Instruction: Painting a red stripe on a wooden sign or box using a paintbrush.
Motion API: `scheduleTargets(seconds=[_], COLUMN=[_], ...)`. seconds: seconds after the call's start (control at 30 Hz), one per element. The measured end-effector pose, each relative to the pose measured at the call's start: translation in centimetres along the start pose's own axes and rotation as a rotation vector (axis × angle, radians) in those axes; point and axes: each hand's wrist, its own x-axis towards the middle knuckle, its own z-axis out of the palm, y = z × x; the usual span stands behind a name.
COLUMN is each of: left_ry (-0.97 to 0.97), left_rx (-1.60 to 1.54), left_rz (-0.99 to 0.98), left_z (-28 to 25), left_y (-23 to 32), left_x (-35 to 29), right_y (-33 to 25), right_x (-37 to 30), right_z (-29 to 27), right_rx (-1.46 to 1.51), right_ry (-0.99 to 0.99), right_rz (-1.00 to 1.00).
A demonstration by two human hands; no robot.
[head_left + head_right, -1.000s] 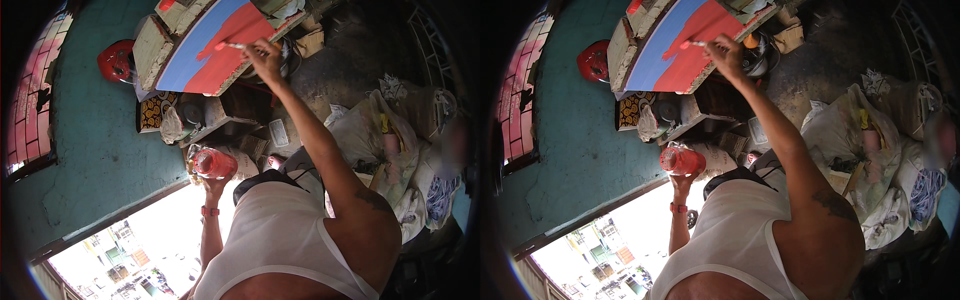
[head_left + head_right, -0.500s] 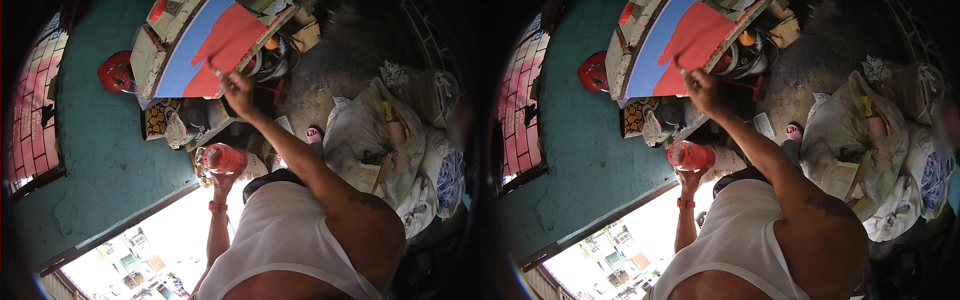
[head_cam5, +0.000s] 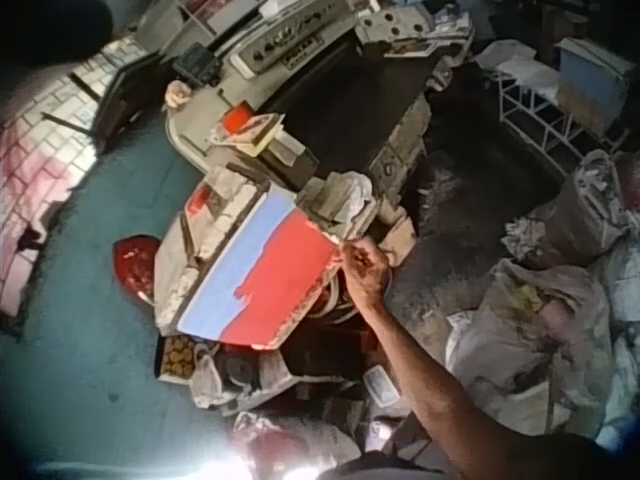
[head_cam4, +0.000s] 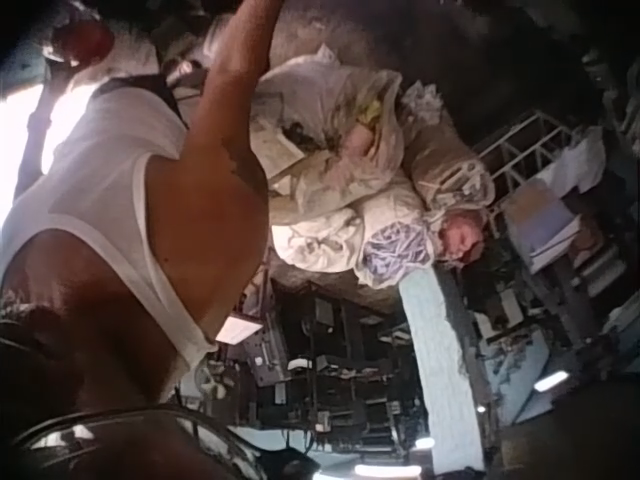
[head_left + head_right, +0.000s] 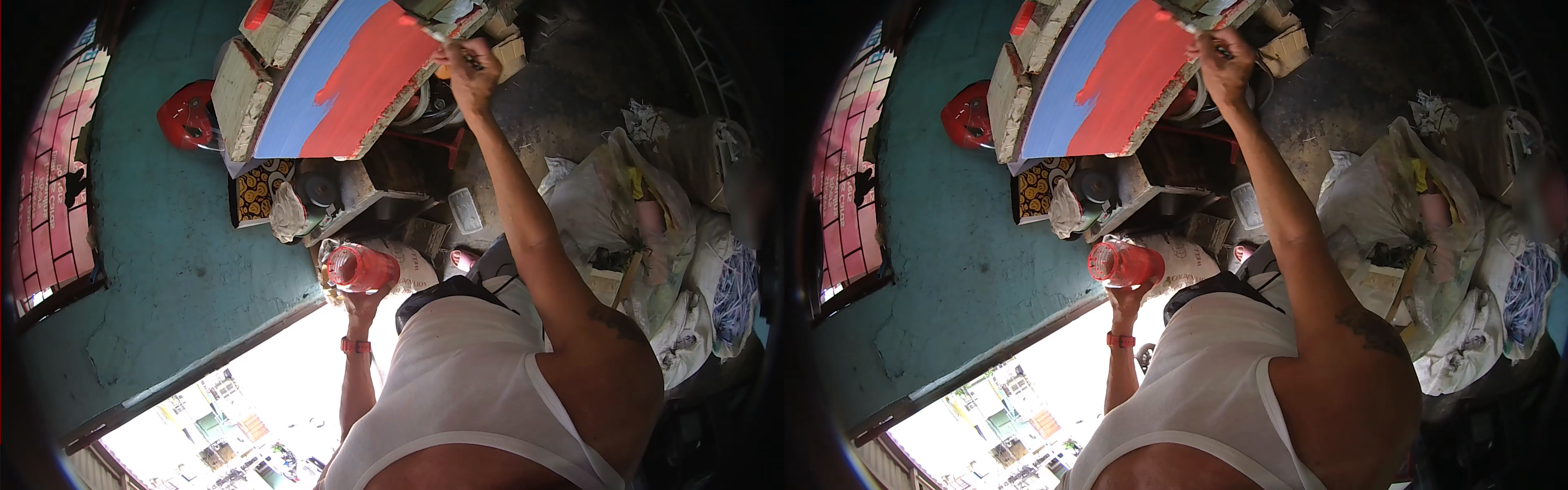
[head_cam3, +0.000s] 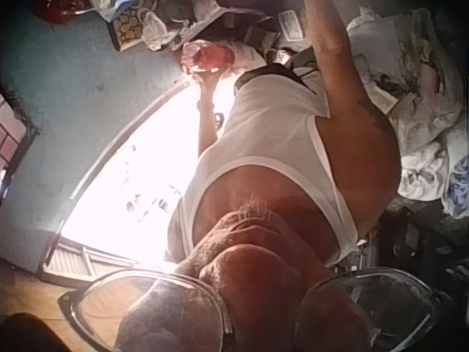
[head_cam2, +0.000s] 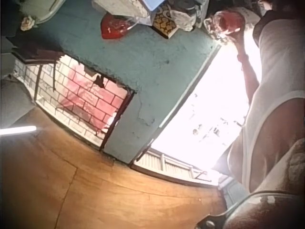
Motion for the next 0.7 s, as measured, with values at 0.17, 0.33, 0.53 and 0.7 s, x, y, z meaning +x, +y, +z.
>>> scheduleTargets(seconds=[0.17, 0.33, 0.53, 0.7], left_ry=[-0.014, -0.024, -0.02, -0.002], left_rx=[-0.023, -0.044, 0.002, -0.166], left_rz=[-0.037, -0.002, 0.046, 0.041], left_z=[0.0, -0.2, -1.3, -3.0], left_y=[-0.1, 1.1, 1.0, -1.7], left_x=[0.8, 2.2, 2.6, 1.3], right_y=[-0.5, 0.2, -3.8, -4.9], right_x=[-1.7, -11.6, -21.3, -18.7], right_z=[0.8, 6.0, 9.4, 8.2], right_rx=[-0.041, -0.207, -0.158, -0.051], right_ry=[0.162, -0.174, -0.576, -0.644], right_rz=[-0.048, -0.07, 0.162, 0.43])
